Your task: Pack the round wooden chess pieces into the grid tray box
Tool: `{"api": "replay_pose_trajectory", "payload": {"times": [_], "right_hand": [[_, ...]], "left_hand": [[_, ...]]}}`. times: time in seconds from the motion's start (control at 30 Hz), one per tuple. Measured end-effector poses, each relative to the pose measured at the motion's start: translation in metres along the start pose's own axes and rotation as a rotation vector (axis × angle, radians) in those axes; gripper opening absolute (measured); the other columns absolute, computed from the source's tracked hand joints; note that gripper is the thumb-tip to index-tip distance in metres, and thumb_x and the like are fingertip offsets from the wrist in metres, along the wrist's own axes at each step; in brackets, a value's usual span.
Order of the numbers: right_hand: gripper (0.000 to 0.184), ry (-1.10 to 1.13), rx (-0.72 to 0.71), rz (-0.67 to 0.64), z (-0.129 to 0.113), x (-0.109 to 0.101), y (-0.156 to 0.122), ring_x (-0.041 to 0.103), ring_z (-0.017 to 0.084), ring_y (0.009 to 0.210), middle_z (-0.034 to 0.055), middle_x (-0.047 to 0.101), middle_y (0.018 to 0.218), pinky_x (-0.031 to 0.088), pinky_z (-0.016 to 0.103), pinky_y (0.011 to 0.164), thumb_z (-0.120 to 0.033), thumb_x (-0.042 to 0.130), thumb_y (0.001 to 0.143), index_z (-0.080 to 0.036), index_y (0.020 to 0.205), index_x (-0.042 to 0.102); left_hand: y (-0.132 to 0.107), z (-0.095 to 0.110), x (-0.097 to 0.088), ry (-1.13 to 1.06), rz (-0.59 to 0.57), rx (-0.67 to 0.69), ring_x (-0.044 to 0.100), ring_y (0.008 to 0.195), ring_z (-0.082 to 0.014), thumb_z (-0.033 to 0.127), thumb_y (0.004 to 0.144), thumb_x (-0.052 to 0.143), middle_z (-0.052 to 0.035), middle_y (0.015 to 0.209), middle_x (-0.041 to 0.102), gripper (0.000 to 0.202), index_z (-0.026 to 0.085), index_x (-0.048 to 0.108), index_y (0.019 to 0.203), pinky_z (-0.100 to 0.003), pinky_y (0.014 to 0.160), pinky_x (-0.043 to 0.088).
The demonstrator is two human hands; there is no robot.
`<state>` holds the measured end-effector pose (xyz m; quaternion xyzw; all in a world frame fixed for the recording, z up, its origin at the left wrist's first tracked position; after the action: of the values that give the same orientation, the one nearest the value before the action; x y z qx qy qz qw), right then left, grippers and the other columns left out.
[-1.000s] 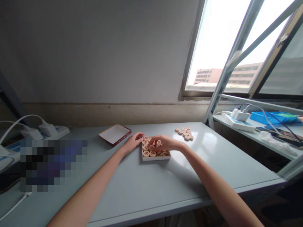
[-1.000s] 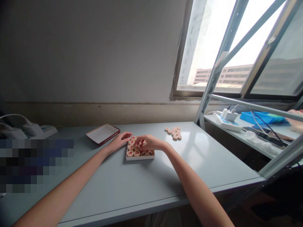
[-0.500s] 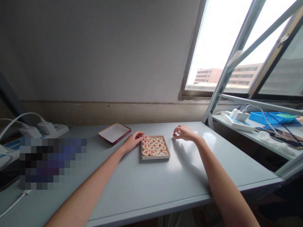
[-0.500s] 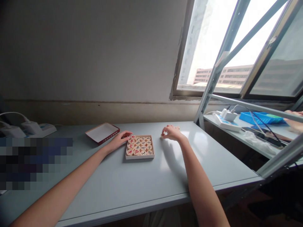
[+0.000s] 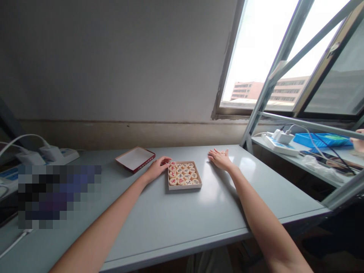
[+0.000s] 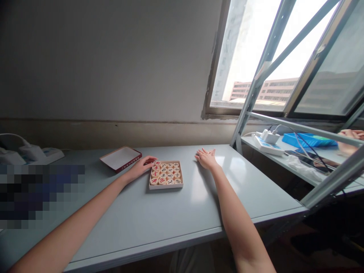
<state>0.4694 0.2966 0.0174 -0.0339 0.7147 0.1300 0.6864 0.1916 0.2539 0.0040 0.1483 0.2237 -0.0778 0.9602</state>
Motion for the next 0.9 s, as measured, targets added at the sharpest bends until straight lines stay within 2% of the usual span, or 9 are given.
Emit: {"api": "replay_pose_trajectory", "payload": {"times": [0.07,0.13,0.23,0.33,0.47,0.57,0.67,0.77,0.9], "right_hand": [[0.035,0.100,-0.013,0.071,-0.005,-0.011,-0.002,0.029,0.027,0.126,0.0074,0.042,0.132,0.007,0.064,0.097,-0.030,0.032,0.089,-0.024,0.121,0.045],[0.036,0.278,-0.133,0.103,-0.025,-0.025,-0.005,0.038,0.023,0.120,0.0058,0.046,0.129,0.023,0.052,0.100,-0.033,0.039,0.086,-0.026,0.121,0.046],[0.037,0.560,-0.472,-0.073,-0.076,-0.041,-0.019,0.050,0.017,0.106,0.0029,0.054,0.118,0.040,0.030,0.090,-0.033,0.051,0.079,-0.025,0.115,0.051],[0.034,0.580,-0.688,-0.310,-0.120,-0.044,-0.037,0.054,0.015,0.095,0.0000,0.058,0.108,0.043,0.025,0.081,-0.030,0.061,0.072,-0.025,0.105,0.058],[0.023,0.526,-0.777,-0.313,-0.144,-0.042,-0.048,0.051,0.016,0.097,0.0008,0.057,0.107,0.041,0.024,0.080,-0.019,0.063,0.068,-0.022,0.091,0.064],[0.023,0.510,-0.739,-0.305,-0.141,-0.043,-0.046,0.051,0.016,0.094,0.0024,0.056,0.104,0.040,0.025,0.079,-0.021,0.064,0.068,-0.021,0.090,0.063],[0.027,0.522,-0.661,-0.302,-0.123,-0.050,-0.041,0.051,0.016,0.088,0.0033,0.055,0.098,0.041,0.025,0.076,-0.031,0.062,0.069,-0.021,0.094,0.061],[0.028,0.479,-0.520,-0.240,-0.091,-0.056,-0.034,0.050,0.017,0.089,0.0035,0.055,0.098,0.041,0.026,0.076,-0.035,0.057,0.071,-0.022,0.096,0.059],[0.023,0.230,-0.201,-0.216,-0.037,-0.049,-0.024,0.051,0.020,0.088,0.0042,0.057,0.091,0.039,0.032,0.076,-0.034,0.054,0.070,-0.023,0.090,0.060]], "left_hand": [[0.000,0.001,0.000,0.008,-0.002,-0.003,0.054,0.099,-0.0195,0.026,0.071,0.049,-0.0077,0.103,0.061,0.029,0.016,0.057,0.097,-0.032,0.087,0.042],[0.000,0.001,0.000,0.007,-0.003,-0.002,0.054,0.099,-0.0199,0.026,0.071,0.049,-0.0080,0.102,0.061,0.028,0.016,0.057,0.096,-0.032,0.087,0.043],[0.000,0.001,0.000,0.001,-0.005,0.015,0.055,0.098,-0.0200,0.028,0.071,0.050,-0.0079,0.102,0.061,0.028,0.016,0.058,0.096,-0.032,0.087,0.043],[0.001,0.000,0.000,0.014,-0.002,0.022,0.055,0.099,-0.0198,0.028,0.072,0.050,-0.0081,0.103,0.061,0.028,0.016,0.057,0.097,-0.032,0.088,0.041],[0.000,0.002,0.000,0.028,-0.005,0.019,0.054,0.100,-0.0200,0.028,0.072,0.049,-0.0085,0.103,0.061,0.029,0.016,0.057,0.097,-0.032,0.090,0.041],[0.000,0.003,0.000,0.031,-0.011,0.006,0.054,0.100,-0.0201,0.028,0.072,0.048,-0.0085,0.104,0.060,0.029,0.015,0.057,0.097,-0.032,0.089,0.041],[0.000,0.003,0.000,0.038,-0.010,0.002,0.053,0.101,-0.0203,0.027,0.072,0.048,-0.0088,0.106,0.059,0.030,0.015,0.056,0.098,-0.032,0.090,0.040],[0.001,0.001,0.001,0.025,-0.022,0.004,0.054,0.099,-0.0205,0.029,0.072,0.048,-0.0096,0.105,0.059,0.032,0.014,0.056,0.099,-0.033,0.089,0.040],[0.002,-0.001,0.001,0.002,-0.023,0.015,0.055,0.097,-0.0203,0.030,0.071,0.050,-0.0094,0.103,0.060,0.031,0.014,0.056,0.097,-0.034,0.088,0.041]]}}
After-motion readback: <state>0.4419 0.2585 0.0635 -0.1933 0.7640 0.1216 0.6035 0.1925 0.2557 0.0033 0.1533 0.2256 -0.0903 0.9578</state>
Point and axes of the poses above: each hand's wrist, its own y-axis towards the middle knuckle, its own x-axis out of the palm, z = x × y, the point moved 5 cm from there along y, towards the middle knuckle
